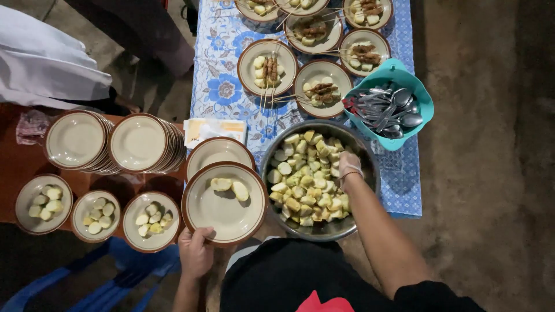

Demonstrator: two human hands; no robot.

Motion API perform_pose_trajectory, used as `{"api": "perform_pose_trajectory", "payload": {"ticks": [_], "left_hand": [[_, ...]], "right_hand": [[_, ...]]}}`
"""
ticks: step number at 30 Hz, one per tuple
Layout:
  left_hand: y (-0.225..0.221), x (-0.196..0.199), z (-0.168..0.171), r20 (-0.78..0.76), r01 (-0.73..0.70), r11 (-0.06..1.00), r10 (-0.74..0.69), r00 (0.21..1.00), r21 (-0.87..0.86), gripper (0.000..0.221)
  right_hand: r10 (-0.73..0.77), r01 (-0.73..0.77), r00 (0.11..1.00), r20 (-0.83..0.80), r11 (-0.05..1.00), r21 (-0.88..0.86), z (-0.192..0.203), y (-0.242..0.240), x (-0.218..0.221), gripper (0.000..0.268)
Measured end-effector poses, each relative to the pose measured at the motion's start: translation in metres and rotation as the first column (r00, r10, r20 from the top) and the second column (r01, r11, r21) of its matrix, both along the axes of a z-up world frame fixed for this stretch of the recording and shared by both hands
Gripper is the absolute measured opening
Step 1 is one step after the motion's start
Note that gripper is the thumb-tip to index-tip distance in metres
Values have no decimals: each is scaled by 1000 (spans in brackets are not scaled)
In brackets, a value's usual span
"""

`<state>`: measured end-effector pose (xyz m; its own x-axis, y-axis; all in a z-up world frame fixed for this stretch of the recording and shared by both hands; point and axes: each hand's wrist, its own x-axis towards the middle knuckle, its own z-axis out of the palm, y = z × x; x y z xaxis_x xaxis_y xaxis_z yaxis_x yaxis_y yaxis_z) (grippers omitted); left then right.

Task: Plating pieces of rice cakes from a large bowl onto individual serving plates already containing satay skewers.

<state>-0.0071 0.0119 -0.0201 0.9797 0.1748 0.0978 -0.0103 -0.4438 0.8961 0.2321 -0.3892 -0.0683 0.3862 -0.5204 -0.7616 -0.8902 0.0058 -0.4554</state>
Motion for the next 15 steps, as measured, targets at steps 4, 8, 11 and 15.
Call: {"api": "perform_pose_trajectory", "payload": {"ticks": [4,8,11,15], "left_hand": [[6,11,6,79,55,993,-64,995,109,7],[-3,25,24,-269,-326,866,235,934,-378,18],[2,27,29,-341,-399,801,259,903,-446,13],[11,33,38,-349,-372,793,216,912,-482,17]], "right_hand": [[463,-451,886,-7,859,-243,-90,-38,9,47],[619,-606,784,-44,749,-267,-54,-25,-3,53],[598,-595,800,-45,781,-192,-33,-24,0,49],[529,-533,846,-72,830,-165,-7,-18,-4,54]]}}
